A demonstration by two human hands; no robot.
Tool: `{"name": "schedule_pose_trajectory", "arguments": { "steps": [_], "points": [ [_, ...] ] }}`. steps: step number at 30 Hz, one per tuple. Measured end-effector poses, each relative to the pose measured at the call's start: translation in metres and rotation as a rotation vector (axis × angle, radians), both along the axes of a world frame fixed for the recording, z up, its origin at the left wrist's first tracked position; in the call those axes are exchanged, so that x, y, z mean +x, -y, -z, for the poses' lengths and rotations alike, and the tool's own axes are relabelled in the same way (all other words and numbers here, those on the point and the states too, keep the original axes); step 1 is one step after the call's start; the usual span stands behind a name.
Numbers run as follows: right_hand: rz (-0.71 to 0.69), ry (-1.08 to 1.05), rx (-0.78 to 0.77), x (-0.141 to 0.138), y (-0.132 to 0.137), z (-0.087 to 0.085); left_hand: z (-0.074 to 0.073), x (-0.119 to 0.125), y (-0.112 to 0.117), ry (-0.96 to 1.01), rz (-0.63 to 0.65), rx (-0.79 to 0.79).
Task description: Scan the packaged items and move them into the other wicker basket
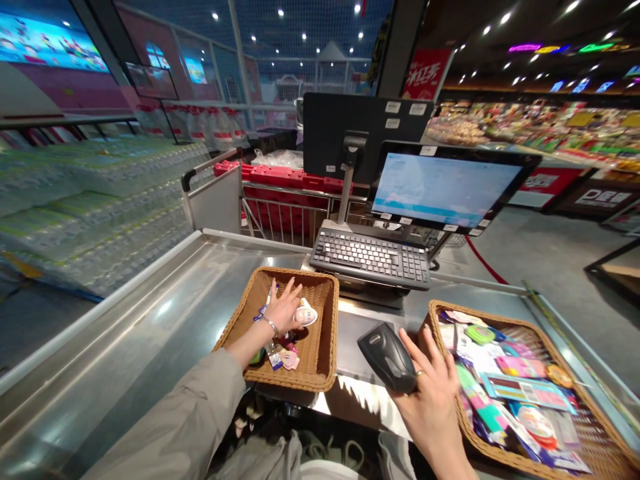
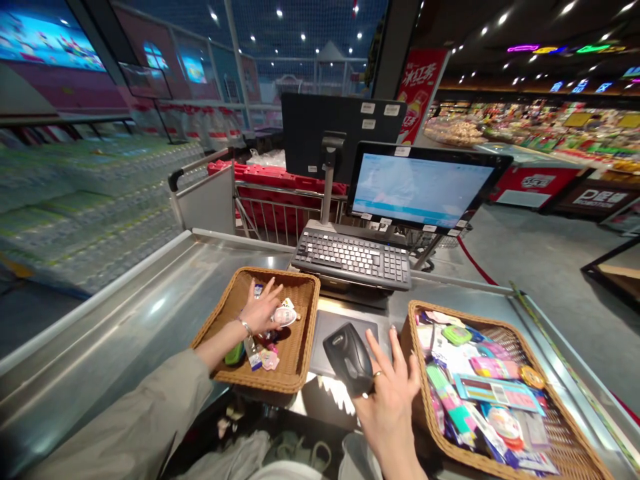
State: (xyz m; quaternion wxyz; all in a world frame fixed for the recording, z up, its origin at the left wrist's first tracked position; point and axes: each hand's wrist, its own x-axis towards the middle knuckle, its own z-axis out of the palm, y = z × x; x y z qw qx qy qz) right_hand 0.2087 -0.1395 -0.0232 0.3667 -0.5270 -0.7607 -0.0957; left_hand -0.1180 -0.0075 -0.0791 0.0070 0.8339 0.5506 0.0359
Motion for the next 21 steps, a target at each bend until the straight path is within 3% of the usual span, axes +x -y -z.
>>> {"name": "schedule_pose_trajectory", "arguments": {
  "steps": [11, 21],
  "points": [
    [0.024, 0.052, 0.033, 0.002, -0.005, -0.008, -0.087, 0.031, 0.01, 0.006, 0.159, 0.285],
    [0.043, 0.044, 0.06, 0.006, 0.0, -0.023, -0.12, 0.069, 0.011, 0.008, 0.266, 0.402]
  ]
}}
